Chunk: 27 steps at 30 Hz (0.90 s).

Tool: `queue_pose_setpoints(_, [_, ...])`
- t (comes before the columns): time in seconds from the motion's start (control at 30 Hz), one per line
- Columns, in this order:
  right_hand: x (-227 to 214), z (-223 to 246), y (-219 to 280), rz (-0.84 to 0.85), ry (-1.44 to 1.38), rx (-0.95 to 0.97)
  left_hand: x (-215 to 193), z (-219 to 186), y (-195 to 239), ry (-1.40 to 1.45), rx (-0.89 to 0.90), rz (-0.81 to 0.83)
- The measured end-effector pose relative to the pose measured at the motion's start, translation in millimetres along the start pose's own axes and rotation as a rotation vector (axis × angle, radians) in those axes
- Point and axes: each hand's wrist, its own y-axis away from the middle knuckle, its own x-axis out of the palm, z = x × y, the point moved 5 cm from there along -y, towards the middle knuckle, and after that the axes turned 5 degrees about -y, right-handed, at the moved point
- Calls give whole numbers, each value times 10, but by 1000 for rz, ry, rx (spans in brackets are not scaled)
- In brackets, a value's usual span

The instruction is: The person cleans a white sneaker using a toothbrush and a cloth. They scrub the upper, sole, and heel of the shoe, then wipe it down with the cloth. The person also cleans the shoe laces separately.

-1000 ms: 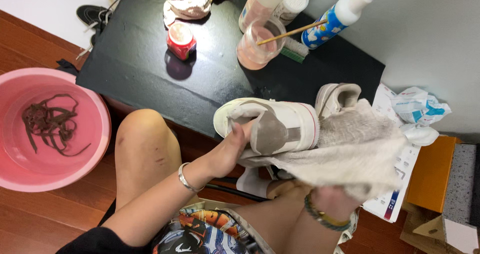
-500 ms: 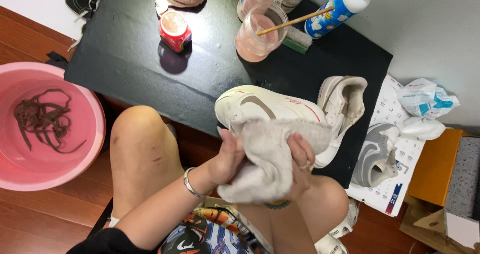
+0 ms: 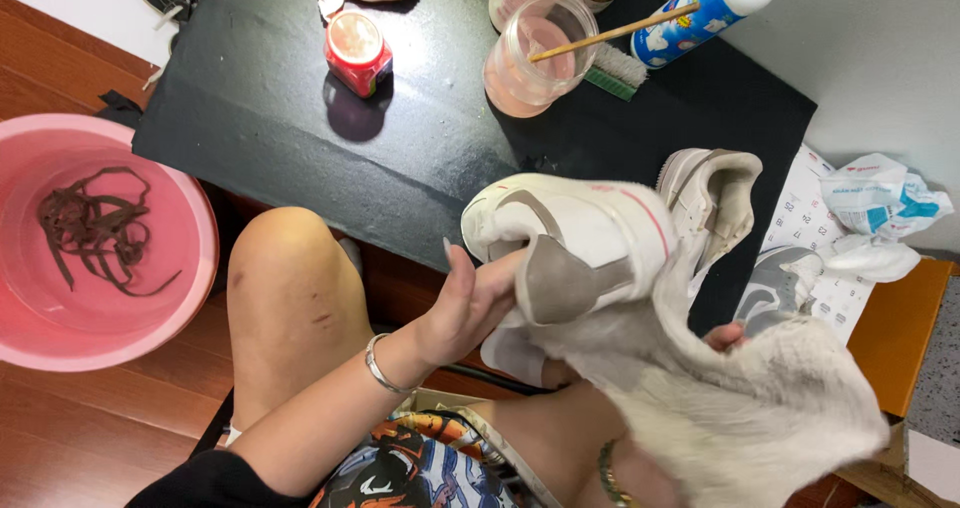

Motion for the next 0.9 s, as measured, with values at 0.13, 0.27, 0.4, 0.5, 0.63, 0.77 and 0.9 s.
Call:
queue_pose_setpoints(0.13, [33, 56, 49, 27, 11, 44, 94, 21, 5, -21, 25, -63])
queue_pose_setpoints(0.27, [56, 12, -14, 51, 81, 81, 144, 85, 36, -1, 49, -135])
queue_pose_setpoints(0.4, [17, -154, -110, 18, 89, 105, 208, 150, 98, -51, 41, -141])
queue_pose_setpoints(0.5, [24, -222, -119, -33, 64, 68, 171, 157, 73, -19, 28, -158])
queue_pose_setpoints(0.63, [-5, -235, 38, -67, -20, -1, 187, 206, 120, 23, 40, -142])
queue_pose_setpoints(0.77, [-44, -272, 103, -61, -60, 35, 221, 215, 188, 156, 44, -161])
queue_pose_setpoints(0.9, [-88, -262, 70, -65, -112, 86, 119, 81, 265, 91, 108, -205])
